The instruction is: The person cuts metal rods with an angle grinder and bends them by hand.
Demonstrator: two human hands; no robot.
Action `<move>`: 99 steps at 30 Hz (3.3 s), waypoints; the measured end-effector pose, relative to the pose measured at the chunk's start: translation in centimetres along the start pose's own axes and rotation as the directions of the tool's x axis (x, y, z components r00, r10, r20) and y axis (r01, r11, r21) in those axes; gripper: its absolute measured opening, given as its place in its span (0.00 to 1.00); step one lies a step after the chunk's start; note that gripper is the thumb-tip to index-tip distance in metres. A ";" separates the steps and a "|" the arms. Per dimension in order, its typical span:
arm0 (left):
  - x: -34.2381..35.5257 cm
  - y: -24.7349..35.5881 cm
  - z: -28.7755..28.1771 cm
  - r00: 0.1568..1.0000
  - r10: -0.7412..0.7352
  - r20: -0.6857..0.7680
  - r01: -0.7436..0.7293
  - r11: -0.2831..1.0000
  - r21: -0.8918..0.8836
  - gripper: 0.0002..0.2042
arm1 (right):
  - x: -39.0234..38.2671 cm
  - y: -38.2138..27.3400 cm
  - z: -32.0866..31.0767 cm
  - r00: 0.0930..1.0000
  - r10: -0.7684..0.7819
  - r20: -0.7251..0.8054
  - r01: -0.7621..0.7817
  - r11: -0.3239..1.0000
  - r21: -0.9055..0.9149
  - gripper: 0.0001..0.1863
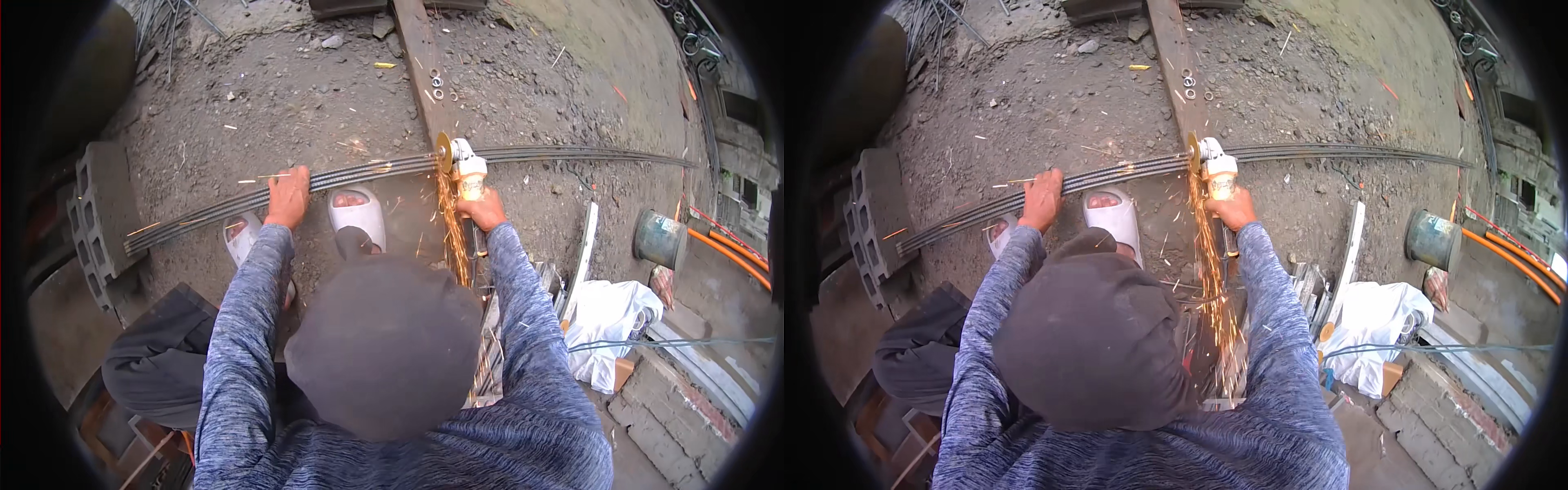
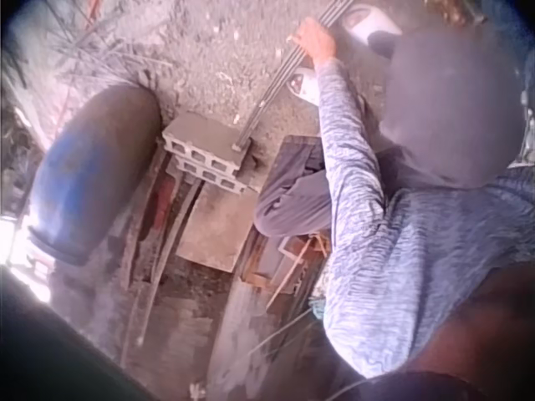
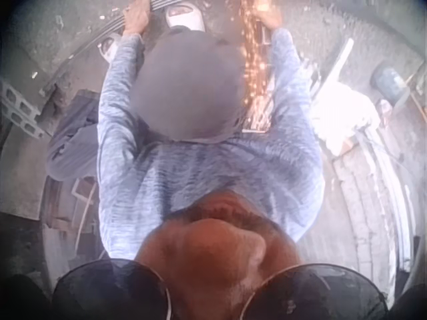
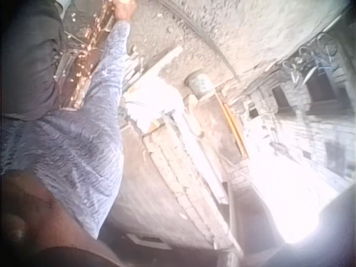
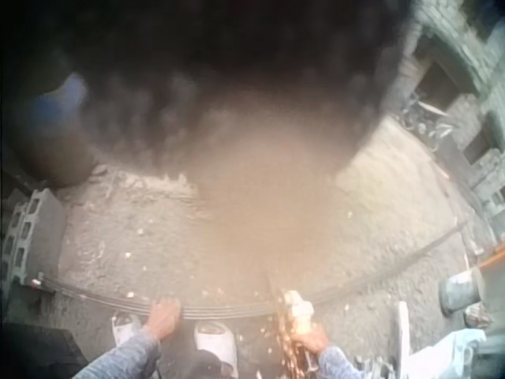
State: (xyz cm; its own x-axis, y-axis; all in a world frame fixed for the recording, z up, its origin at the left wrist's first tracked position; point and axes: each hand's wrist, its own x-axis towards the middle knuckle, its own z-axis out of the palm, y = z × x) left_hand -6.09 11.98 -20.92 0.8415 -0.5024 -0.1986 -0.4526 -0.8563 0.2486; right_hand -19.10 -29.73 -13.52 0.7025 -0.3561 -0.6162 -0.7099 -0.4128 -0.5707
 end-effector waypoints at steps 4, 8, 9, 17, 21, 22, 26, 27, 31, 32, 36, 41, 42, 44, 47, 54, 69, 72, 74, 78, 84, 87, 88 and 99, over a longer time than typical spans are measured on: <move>0.2 0.1 0.4 1.000 -0.019 0.000 0.019 1.000 -0.017 0.18 | -0.2 0.5 -0.1 1.000 0.019 -0.017 -0.020 1.000 -0.023 0.19; 0.3 0.0 0.5 0.998 -0.048 0.029 0.048 0.999 0.009 0.18 | -1.4 1.1 -0.1 0.999 -0.038 -0.035 0.038 0.999 0.003 0.19; 0.1 -0.3 0.5 0.998 -0.051 0.022 0.050 0.998 0.030 0.18 | -1.7 1.0 0.2 0.999 -0.037 -0.032 0.037 0.999 0.005 0.19; 0.3 0.3 0.0 0.999 -0.032 0.019 0.032 0.999 0.005 0.12 | -2.4 2.1 0.0 0.999 0.042 -0.020 -0.043 0.997 -0.057 0.21; 0.2 0.0 -0.1 0.999 -0.043 0.028 0.043 0.999 0.006 0.11 | -2.5 2.2 0.6 0.998 0.048 -0.035 -0.048 0.999 0.011 0.20; 0.3 0.2 -0.1 0.999 -0.041 0.028 0.041 0.999 0.003 0.11 | -2.5 2.6 0.5 0.998 0.050 -0.038 -0.050 0.999 0.009 0.20; 0.0 0.2 -0.4 0.999 -0.025 0.019 0.026 0.999 -0.024 0.10 | -2.9 2.2 0.6 0.998 0.054 -0.022 -0.053 0.997 0.051 0.20; -0.2 0.0 -0.4 0.999 -0.027 0.027 0.028 0.999 -0.024 0.11 | -3.0 1.7 0.9 0.997 0.079 -0.009 -0.077 0.993 0.094 0.19; 0.3 0.2 -0.2 0.999 -0.036 0.019 0.037 0.999 -0.023 0.10 | -2.6 2.7 0.6 0.999 0.024 -0.037 -0.023 0.999 0.023 0.19; 0.4 0.3 -0.2 0.999 -0.037 0.021 0.037 0.999 -0.022 0.10 | -2.5 2.6 0.4 0.998 0.025 -0.050 -0.025 1.000 0.006 0.19; 0.1 0.5 -0.2 1.000 -0.016 -0.001 0.016 1.000 -0.019 0.09 | -2.2 0.7 0.0 0.999 0.052 -0.002 -0.052 0.995 -0.088 0.19; 0.2 0.1 0.0 0.998 -0.048 0.036 0.048 0.999 0.001 0.10 | -1.8 0.2 0.4 0.999 0.001 -0.044 -0.003 0.999 -0.054 0.20; 0.2 0.0 0.0 0.997 -0.053 0.052 0.053 0.999 0.000 0.10 | -1.5 0.1 0.4 0.999 0.018 -0.039 -0.020 0.998 -0.052 0.20; 0.3 0.3 0.0 0.998 -0.047 0.047 0.048 0.999 -0.005 0.10 | -0.8 0.4 0.2 0.999 0.013 -0.039 -0.016 0.996 -0.087 0.20; 0.4 0.2 -0.2 0.998 -0.043 0.044 0.043 0.999 -0.011 0.11 | 0.2 0.2 0.4 1.000 -0.004 -0.029 0.000 0.989 -0.149 0.19; 0.2 0.4 -0.5 0.996 -0.053 0.066 0.054 0.998 -0.018 0.12 | 1.1 -1.1 0.6 1.000 0.022 -0.022 -0.022 0.999 -0.025 0.17; 0.2 -0.3 -0.1 0.997 -0.045 0.054 0.046 0.999 -0.007 0.12 | -1.2 -0.3 0.5 1.000 -0.002 -0.005 0.002 0.995 -0.099 0.17; 0.5 0.3 0.1 0.999 -0.019 0.045 0.020 1.000 -0.011 0.12 | -1.8 1.0 0.0 0.997 -0.062 -0.052 0.054 0.989 -0.135 0.17; 0.2 -0.1 0.2 0.999 -0.026 0.036 0.026 1.000 0.003 0.12 | -2.3 0.7 0.3 0.999 -0.035 -0.017 0.034 0.995 -0.097 0.17; 0.3 -0.3 0.3 0.997 -0.039 0.073 0.038 0.999 0.022 0.13 | -2.5 0.6 0.7 0.999 0.036 -0.008 -0.036 0.995 -0.088 0.18; 0.3 0.1 0.0 0.998 -0.029 0.064 0.030 0.999 -0.016 0.13 | -2.7 2.1 0.6 0.996 -0.070 -0.050 0.065 0.993 -0.101 0.17; 0.2 -0.4 0.2 0.998 -0.035 0.061 0.034 0.999 0.019 0.14 | -2.9 2.8 0.9 1.000 0.007 -0.006 -0.007 1.000 -0.016 0.16; 0.3 -0.2 0.2 0.998 -0.032 0.062 0.031 0.999 0.017 0.14 | -3.1 3.2 1.0 0.999 -0.004 -0.032 0.003 1.000 -0.011 0.17; 0.5 0.3 -0.2 0.996 -0.040 0.082 0.040 0.999 0.003 0.14 | -1.4 3.2 1.0 0.999 0.035 -0.032 -0.035 0.999 0.008 0.19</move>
State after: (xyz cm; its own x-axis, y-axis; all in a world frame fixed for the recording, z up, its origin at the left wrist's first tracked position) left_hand -5.76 11.52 -20.72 0.8319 -0.4761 -0.2851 -0.4199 -0.8759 0.2376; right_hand -22.39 -29.72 -15.06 0.6786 -0.3968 -0.6181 -0.7341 -0.3936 -0.5533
